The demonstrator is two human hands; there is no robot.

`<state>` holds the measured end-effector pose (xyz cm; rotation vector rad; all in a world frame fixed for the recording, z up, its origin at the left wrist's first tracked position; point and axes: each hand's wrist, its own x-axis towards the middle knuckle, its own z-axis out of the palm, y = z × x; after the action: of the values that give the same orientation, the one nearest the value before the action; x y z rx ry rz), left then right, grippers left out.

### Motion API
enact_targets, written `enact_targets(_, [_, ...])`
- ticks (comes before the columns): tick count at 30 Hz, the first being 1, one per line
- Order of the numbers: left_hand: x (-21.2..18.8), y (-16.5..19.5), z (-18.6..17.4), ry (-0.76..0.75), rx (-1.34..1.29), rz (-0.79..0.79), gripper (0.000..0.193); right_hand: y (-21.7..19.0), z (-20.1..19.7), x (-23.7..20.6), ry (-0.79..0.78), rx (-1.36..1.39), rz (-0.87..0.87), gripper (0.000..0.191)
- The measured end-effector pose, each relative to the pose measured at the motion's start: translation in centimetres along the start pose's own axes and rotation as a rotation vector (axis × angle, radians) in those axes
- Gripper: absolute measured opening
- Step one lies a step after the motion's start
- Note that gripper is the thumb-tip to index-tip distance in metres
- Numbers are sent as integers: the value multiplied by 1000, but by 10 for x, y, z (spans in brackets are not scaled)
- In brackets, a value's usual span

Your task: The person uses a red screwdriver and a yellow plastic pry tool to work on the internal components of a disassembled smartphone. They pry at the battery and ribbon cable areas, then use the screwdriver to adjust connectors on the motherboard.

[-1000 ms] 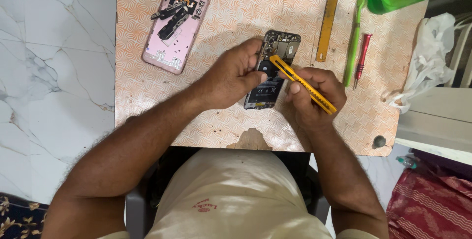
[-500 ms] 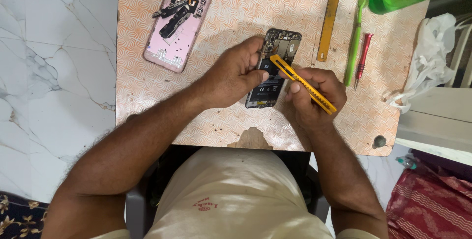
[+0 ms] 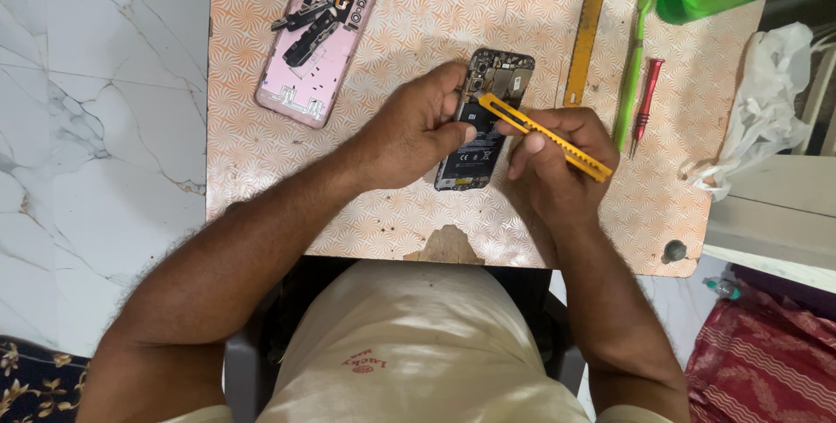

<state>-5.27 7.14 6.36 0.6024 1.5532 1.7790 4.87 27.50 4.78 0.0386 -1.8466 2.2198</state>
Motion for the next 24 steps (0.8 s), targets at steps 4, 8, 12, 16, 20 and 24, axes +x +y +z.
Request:
enact_targets(4, [0,-1,0,-4,-16,12,41,0,-3,-1,-16,-134,-18,20])
enact_targets(8, [-3,-2,-2,-1,-28,12,40,4,-1,-3,-21,-42,24,22])
enact_targets(12, [-3,0,-2,3,-33,-2,44,5,-5,1,-23,126,102,23])
enact_targets(16, [-3,0,-2,-11,-94,7,44,6,-10,4,-18,179,168,24])
enact_targets(20, [-2,-3,-2,-18,-68,14,43,9,-13,6,-22,255,205,23])
enact_targets(24, [-1,-6,0,-31,-98,34,44,11,-12,5,-37,265,208,23])
